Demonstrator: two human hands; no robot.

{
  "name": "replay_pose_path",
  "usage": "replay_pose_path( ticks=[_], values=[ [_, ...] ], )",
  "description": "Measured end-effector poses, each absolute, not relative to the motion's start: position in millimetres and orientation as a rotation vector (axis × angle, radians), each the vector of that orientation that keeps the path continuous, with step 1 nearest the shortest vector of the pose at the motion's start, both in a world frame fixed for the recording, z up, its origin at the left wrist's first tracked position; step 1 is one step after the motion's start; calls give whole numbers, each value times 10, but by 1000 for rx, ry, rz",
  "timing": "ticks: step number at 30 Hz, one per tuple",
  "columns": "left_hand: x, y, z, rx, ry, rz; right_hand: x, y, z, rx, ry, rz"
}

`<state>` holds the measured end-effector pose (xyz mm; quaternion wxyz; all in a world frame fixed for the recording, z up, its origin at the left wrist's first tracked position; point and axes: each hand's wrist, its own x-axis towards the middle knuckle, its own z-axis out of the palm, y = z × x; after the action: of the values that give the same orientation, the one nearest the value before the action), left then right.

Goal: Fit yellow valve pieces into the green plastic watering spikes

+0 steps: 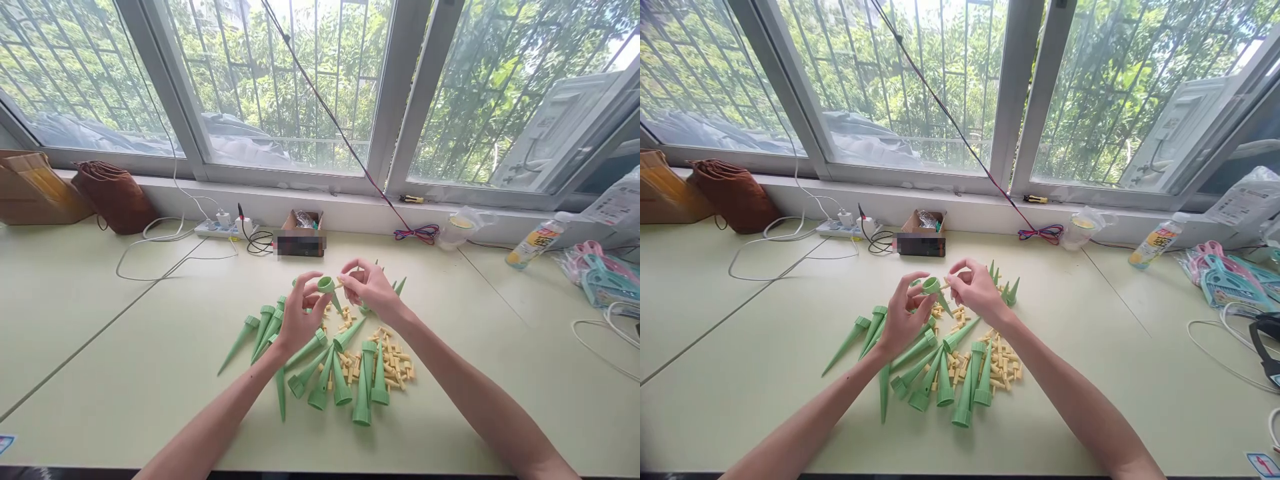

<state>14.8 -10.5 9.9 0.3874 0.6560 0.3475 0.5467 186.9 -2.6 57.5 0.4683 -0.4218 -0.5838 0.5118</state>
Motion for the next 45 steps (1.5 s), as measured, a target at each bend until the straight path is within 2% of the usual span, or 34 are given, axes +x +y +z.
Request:
replay_pose_path(
  ticks=[19,27,35,40,45],
  values=[
    [101,-2,127,1120,769,1042,1859,-29,475,-1170,-1673,978],
    [81,38,100,968,743,1030,1891,-13,484,-1230,-1818,877],
    [86,33,101,1002,793,1064,1880,31,450,-1207,-1796,1051],
    [115,-24,164,1297,887,1283,1890,79,445,-1253,-1551,1165],
    [138,-91,182,1699,944,1353,1903,106,460,-1181,-1376,1355]
  ],
)
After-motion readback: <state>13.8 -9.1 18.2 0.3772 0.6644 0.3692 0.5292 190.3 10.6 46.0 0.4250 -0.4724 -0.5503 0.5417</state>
